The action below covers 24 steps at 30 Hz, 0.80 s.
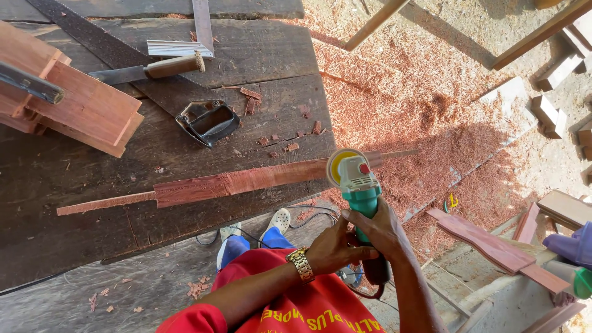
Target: Grinding the surface of a wooden plank with an angle grinder.
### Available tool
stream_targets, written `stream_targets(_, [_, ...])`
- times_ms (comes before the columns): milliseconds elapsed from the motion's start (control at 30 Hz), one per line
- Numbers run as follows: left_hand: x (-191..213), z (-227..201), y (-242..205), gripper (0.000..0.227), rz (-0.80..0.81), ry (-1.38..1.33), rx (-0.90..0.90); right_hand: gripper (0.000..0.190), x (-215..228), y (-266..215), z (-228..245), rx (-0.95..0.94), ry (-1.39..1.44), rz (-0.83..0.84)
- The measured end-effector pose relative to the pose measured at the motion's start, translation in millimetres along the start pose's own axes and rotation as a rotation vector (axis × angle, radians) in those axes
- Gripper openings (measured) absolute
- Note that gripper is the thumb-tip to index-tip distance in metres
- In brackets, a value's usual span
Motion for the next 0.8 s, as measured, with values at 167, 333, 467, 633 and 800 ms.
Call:
stream_targets(167, [4,0,-3,0.086,-0.007,-0.058,0.011,0.065,-4,2,7,0.022,-0.105,-0.005])
stream_targets(333, [7,5,-6,0.088,-0.041,-0.105,0.012,0.071,-8,10,7,0.095,-0.211,-0.018])
stream_targets(467, [11,1,-11,0.087,-0.052,-0.162,0.009,0.072,-13,8,11,0.048,-0.275,-0.023])
stream_targets(633, [14,2,-15,0.085,-0.059,-0.235,0.024,0.077,-22,5,24,0.083,-0.280,-0.003])
stream_targets(800, [14,13,-20,0.083,-0.089,-0.273,0.024,0.079,-31,8,22,0.113,-0.305,0.011])
Point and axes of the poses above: each hand's wrist, its own y-axis towards the middle knuckle, its own x-axis out of the back of the hand, z = x × y, the point moved 6 cm from there along y, towards the middle knuckle, and after that the axes turned 2 degrees about y, right-handed, at the moved point
